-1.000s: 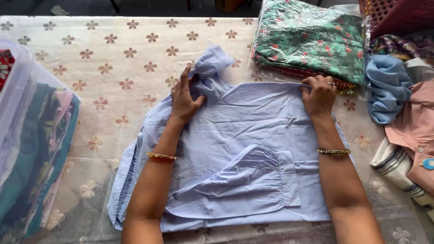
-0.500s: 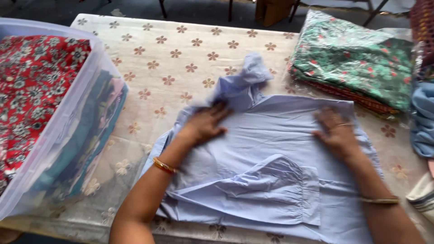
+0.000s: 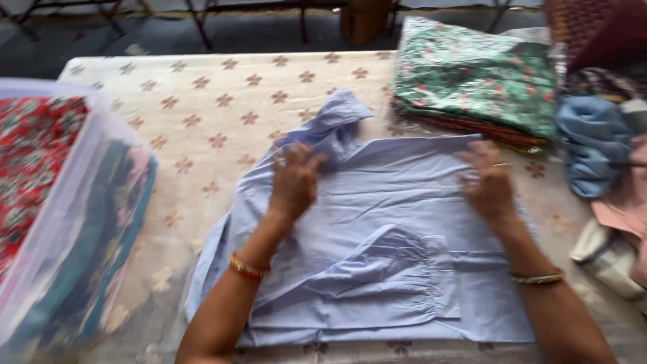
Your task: Fold various shirts and place them into a plastic storage container.
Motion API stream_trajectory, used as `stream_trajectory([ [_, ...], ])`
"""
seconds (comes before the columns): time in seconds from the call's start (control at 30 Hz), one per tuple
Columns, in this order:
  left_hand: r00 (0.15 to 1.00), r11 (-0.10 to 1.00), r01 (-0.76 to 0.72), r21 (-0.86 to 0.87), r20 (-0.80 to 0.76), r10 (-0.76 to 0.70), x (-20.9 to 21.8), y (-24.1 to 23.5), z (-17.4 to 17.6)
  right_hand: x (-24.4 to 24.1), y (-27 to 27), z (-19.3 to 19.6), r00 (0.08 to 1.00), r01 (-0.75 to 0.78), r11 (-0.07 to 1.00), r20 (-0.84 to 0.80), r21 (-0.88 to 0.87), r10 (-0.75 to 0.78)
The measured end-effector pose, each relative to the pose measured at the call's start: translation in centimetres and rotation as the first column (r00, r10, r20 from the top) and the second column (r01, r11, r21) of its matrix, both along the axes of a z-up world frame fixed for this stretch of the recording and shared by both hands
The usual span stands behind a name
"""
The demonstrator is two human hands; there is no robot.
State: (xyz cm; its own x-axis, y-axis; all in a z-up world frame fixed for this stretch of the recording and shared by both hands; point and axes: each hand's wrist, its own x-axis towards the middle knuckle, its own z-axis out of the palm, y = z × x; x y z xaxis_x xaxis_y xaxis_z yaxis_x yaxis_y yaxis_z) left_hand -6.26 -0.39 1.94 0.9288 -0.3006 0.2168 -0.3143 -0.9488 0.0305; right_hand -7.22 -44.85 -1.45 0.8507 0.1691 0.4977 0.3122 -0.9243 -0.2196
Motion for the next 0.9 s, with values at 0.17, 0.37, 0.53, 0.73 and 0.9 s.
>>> stream_trajectory([
  [0.17, 0.873, 0.874, 0.479, -0.081, -0.055, -0.484, -2.3, -5.0, -3.8, -5.1, 8.5, 1.0, 0.875, -0.420, 0.908, -0.267, -0.006, 0.403],
  [0.37, 0.955, 0.979, 0.204, -0.028, -0.216, -0.205, 0.8, 3.4, -1.1, 0.6, -1.9, -2.3, 0.925, -0.162, 0.981, -0.363, -0.102, 0.115],
  [0.53, 0.979, 0.997, -0.038, -0.063, -0.200, 0.025, 2.6, 5.8, -1.6, 1.9, -5.5, -1.1, 0.894, 0.099, 0.993, -0.433, -0.059, -0.115],
  [0.73, 0.938, 0.976, -0.216, 0.007, -0.277, 0.209, 4.1, 2.7, 1.8, 3.0, -1.9, 0.1, 0.899, 0.256, 0.959, -0.335, -0.123, -0.283],
  [0.9, 0.965, 0.848, -0.189, -0.496, 0.068, 0.255, 6.2, -1.3, 1.2, 5.5, 2.9, 1.3, 0.996, 0.040, 0.995, 0.084, -0.090, -0.032],
])
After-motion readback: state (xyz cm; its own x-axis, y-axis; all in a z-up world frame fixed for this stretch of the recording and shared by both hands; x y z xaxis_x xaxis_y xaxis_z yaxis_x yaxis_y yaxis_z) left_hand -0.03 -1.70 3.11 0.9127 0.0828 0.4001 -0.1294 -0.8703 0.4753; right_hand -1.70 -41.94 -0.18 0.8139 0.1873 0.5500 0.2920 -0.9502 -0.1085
